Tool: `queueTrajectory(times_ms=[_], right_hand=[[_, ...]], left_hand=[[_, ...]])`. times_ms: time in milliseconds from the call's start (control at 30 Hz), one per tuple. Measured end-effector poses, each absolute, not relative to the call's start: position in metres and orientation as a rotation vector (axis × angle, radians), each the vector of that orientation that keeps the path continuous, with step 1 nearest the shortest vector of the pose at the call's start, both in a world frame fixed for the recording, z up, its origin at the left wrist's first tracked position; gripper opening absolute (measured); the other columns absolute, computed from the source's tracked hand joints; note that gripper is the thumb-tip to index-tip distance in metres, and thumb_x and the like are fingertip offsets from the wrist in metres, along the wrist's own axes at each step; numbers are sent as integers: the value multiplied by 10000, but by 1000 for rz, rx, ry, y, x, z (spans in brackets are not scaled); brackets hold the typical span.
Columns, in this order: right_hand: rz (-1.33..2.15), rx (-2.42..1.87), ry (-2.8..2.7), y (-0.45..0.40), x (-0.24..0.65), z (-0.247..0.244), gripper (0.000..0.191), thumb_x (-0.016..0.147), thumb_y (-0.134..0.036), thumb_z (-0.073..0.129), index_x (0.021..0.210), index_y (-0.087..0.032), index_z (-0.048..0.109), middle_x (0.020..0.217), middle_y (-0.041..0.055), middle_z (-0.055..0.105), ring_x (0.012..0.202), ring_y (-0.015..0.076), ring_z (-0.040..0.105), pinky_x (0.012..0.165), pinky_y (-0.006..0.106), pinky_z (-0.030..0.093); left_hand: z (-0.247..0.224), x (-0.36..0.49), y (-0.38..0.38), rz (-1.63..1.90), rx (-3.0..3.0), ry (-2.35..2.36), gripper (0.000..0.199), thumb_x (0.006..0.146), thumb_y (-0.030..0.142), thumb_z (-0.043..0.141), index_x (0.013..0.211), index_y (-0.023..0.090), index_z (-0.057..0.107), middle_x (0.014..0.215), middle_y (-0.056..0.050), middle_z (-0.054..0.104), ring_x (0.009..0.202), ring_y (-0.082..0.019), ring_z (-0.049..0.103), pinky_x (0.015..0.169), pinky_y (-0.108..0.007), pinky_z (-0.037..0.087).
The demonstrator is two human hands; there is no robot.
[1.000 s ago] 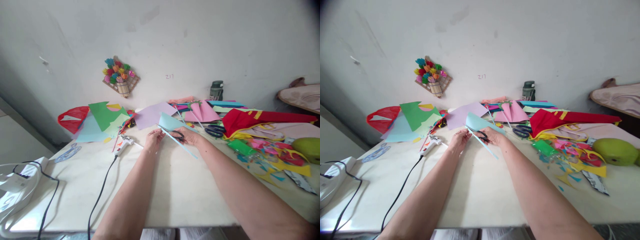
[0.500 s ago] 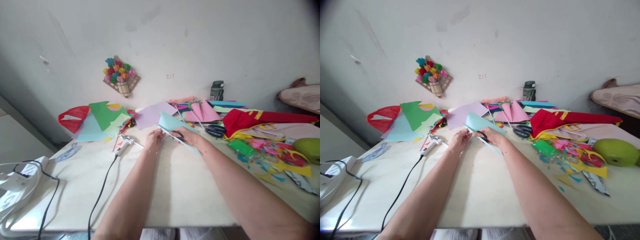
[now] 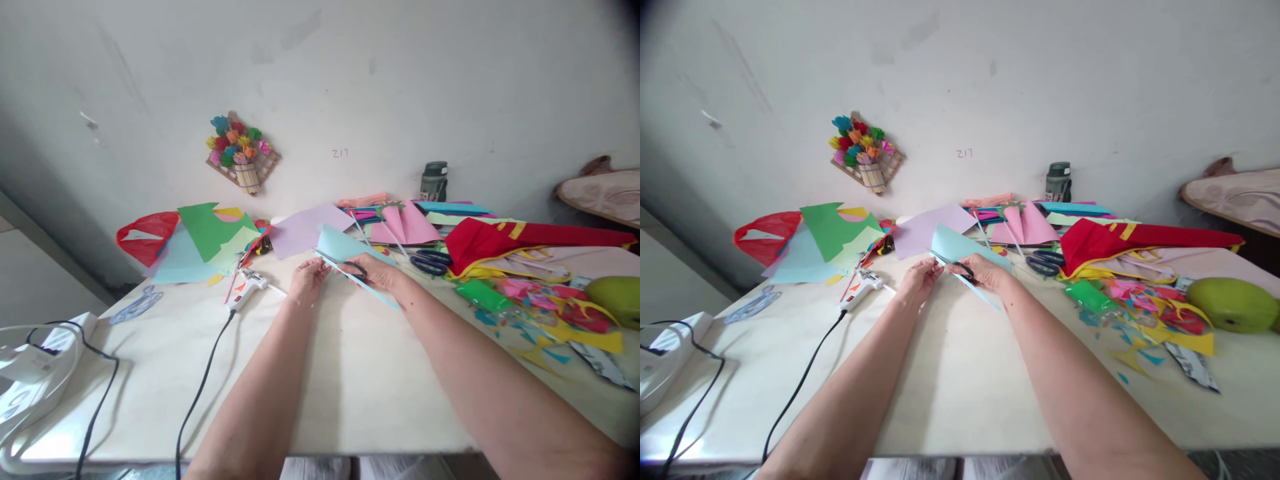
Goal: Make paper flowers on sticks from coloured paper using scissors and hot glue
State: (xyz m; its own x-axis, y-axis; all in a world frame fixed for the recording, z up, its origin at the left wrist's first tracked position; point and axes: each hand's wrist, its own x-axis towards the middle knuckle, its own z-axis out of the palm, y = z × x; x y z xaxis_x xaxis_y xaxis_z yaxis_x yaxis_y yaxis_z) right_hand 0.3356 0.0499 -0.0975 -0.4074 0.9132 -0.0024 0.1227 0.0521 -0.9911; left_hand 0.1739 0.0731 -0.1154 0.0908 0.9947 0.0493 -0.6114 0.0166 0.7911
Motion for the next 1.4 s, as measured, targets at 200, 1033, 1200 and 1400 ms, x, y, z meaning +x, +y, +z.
queueTrajectory(times_ms=[200,1033,1200,1400], right_hand=[[1414,-1067,-1638,50,336,-99,283,624,-406,607,659,-142,512,421,-84,362,370,42,281,384,202,156],[1464,-1028,-1597,50,335,-99,409,599,-511,618,724,-130,541,450,-65,430,377,51,326,380,203,211],[1461,-1021,-1615,54,336,-102,392,618,-497,610,726,-126,544,429,-61,439,355,54,349,358,201,209],[1381,-1035,-1658,55,335,-104,360,615,-482,614,634,-139,505,414,-66,427,345,49,337,347,201,197]], left_hand=[[-117,173,74,1381,769,637,88,638,62,587,580,97,530,514,-8,533,506,-75,526,644,-241,493],[-118,177,72,1313,825,657,98,611,92,616,566,113,531,508,-10,547,526,-94,551,651,-245,489],[-118,176,72,1313,835,644,99,621,98,615,568,110,532,509,-9,546,515,-94,551,639,-245,486],[-115,178,69,1321,814,667,100,635,88,611,570,106,536,516,-15,543,509,-89,540,659,-255,485]])
